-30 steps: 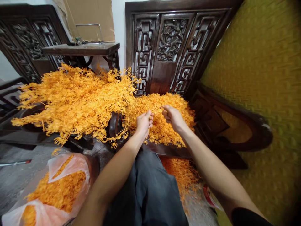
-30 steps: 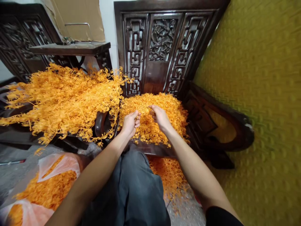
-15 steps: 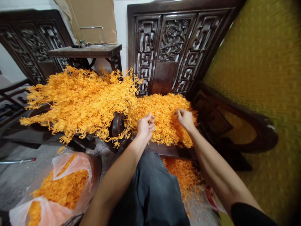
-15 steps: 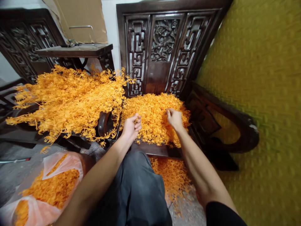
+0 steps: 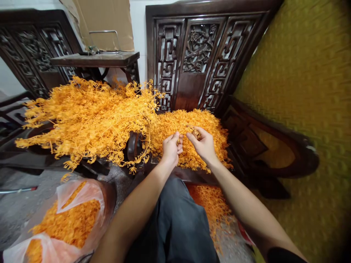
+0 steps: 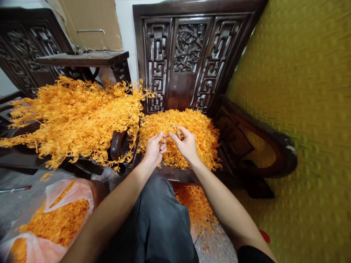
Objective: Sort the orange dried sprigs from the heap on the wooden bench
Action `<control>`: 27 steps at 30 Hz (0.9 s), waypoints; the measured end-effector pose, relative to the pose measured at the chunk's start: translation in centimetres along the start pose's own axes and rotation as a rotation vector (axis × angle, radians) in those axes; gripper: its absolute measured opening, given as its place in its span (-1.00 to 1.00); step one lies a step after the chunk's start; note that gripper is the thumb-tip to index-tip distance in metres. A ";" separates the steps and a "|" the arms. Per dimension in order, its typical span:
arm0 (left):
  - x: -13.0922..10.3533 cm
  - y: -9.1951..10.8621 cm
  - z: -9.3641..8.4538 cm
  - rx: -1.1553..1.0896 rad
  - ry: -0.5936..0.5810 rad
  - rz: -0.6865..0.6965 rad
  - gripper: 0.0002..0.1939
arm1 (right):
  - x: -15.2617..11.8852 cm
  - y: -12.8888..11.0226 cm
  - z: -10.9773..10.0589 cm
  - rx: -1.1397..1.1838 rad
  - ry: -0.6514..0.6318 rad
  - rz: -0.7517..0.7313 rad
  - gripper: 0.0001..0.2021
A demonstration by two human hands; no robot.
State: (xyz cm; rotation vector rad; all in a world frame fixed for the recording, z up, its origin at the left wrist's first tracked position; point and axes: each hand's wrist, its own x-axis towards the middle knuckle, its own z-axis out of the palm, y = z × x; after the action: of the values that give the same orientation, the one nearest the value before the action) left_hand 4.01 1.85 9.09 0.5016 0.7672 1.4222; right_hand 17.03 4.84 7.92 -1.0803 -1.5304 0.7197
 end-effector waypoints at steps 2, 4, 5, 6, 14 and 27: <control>-0.3 0.2 0.0 -0.027 -0.051 -0.035 -0.73 | 0.2 0.3 -0.1 -0.014 0.097 -0.054 -0.66; -0.7 0.3 0.1 -0.040 -0.151 -0.101 -0.75 | 0.6 0.8 -0.2 0.076 0.183 -0.014 -0.62; -0.9 0.3 0.2 -0.050 -0.194 -0.138 -0.76 | 1.0 1.2 -0.2 0.142 0.214 0.021 -0.61; -1.1 0.3 0.3 -0.067 -0.222 -0.176 -0.76 | 1.4 1.7 -0.3 0.208 0.236 0.052 -0.60; -0.9 0.8 -0.7 -0.203 -0.210 -0.273 -0.78 | 7.1 6.4 -1.8 0.291 0.359 0.325 -0.59; -0.2 1.2 -1.3 -0.140 -0.228 -0.330 -0.69 | 7.8 8.0 -0.9 -0.009 0.271 0.113 -0.54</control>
State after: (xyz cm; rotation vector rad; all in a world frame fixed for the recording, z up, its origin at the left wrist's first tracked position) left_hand 2.26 1.63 9.06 0.3995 0.5337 1.0813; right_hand 19.85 15.08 4.35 -1.2261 -1.2509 0.6152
